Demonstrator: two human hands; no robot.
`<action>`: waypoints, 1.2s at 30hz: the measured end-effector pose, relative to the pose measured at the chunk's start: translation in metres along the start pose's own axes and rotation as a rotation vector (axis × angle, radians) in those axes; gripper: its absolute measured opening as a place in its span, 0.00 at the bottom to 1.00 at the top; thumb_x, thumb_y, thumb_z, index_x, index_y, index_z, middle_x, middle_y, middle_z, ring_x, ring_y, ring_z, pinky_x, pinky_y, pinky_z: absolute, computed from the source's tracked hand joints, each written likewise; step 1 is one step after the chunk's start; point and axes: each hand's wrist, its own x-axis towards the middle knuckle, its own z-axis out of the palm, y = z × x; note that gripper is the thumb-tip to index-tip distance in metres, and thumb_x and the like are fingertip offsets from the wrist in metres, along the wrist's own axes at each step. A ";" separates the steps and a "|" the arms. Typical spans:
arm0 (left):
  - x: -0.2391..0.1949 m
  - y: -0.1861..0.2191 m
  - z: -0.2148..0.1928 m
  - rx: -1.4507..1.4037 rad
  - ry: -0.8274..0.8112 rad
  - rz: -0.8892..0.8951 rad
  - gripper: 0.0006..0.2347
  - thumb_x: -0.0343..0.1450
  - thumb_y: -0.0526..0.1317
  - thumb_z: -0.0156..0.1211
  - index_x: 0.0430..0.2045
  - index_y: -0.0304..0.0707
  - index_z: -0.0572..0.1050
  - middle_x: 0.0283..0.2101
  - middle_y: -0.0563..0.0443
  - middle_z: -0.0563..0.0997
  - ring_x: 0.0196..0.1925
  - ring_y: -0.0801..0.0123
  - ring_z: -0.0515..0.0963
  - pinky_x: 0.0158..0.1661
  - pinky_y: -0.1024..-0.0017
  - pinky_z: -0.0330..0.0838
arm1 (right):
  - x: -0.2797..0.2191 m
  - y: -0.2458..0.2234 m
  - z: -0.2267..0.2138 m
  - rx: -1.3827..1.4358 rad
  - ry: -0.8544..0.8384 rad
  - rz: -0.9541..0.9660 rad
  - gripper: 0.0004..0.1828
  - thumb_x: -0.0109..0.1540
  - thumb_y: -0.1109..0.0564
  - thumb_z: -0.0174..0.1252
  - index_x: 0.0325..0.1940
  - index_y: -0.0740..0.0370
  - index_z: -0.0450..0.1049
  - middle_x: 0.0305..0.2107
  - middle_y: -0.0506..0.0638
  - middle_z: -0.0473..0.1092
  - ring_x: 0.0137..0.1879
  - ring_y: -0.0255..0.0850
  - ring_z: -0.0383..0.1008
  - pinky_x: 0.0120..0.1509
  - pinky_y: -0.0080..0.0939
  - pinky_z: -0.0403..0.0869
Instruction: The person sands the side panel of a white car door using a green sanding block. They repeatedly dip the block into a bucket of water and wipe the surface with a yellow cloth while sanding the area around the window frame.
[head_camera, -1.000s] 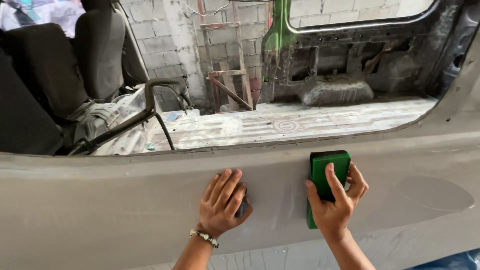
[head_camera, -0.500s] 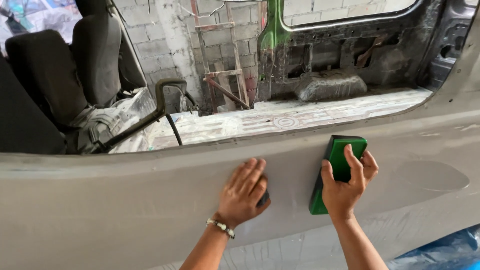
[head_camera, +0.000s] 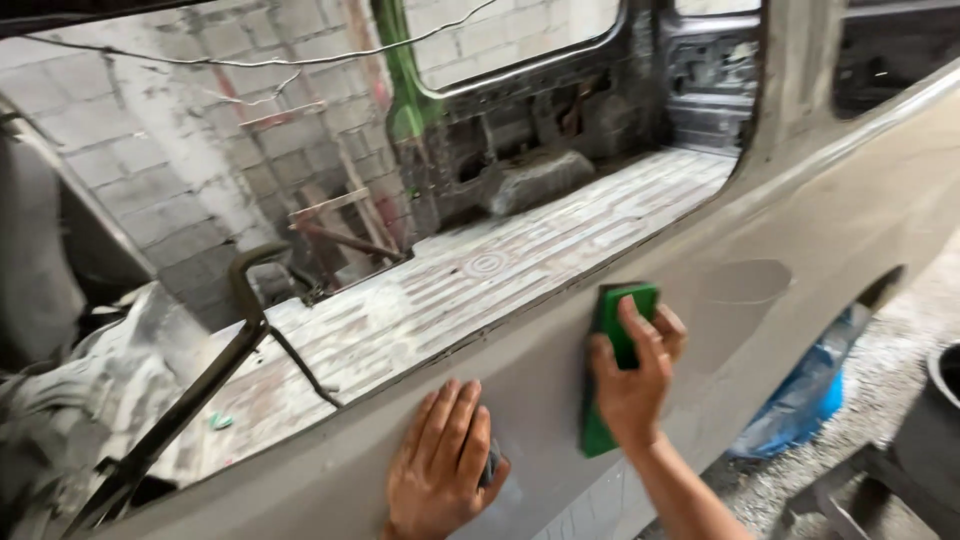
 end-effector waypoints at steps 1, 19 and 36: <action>-0.002 0.002 -0.001 -0.002 0.026 -0.023 0.17 0.69 0.44 0.61 0.46 0.30 0.74 0.58 0.35 0.77 0.63 0.45 0.75 0.62 0.51 0.68 | -0.009 -0.010 0.004 -0.030 -0.012 -0.036 0.32 0.52 0.66 0.68 0.61 0.53 0.76 0.61 0.58 0.63 0.68 0.55 0.62 0.73 0.52 0.63; -0.037 -0.009 -0.023 -0.243 0.166 -0.016 0.16 0.66 0.40 0.62 0.44 0.31 0.75 0.48 0.40 0.80 0.53 0.49 0.80 0.60 0.48 0.72 | -0.021 -0.031 0.011 0.065 -0.031 -0.025 0.30 0.55 0.64 0.69 0.61 0.56 0.75 0.60 0.61 0.60 0.67 0.54 0.61 0.71 0.50 0.64; -0.062 -0.022 -0.041 -0.310 0.186 0.014 0.18 0.64 0.42 0.64 0.45 0.30 0.74 0.42 0.41 0.77 0.40 0.52 0.79 0.42 0.57 0.74 | -0.059 -0.101 0.027 0.050 -0.147 -0.171 0.28 0.51 0.61 0.71 0.56 0.53 0.77 0.59 0.62 0.64 0.67 0.57 0.61 0.69 0.55 0.64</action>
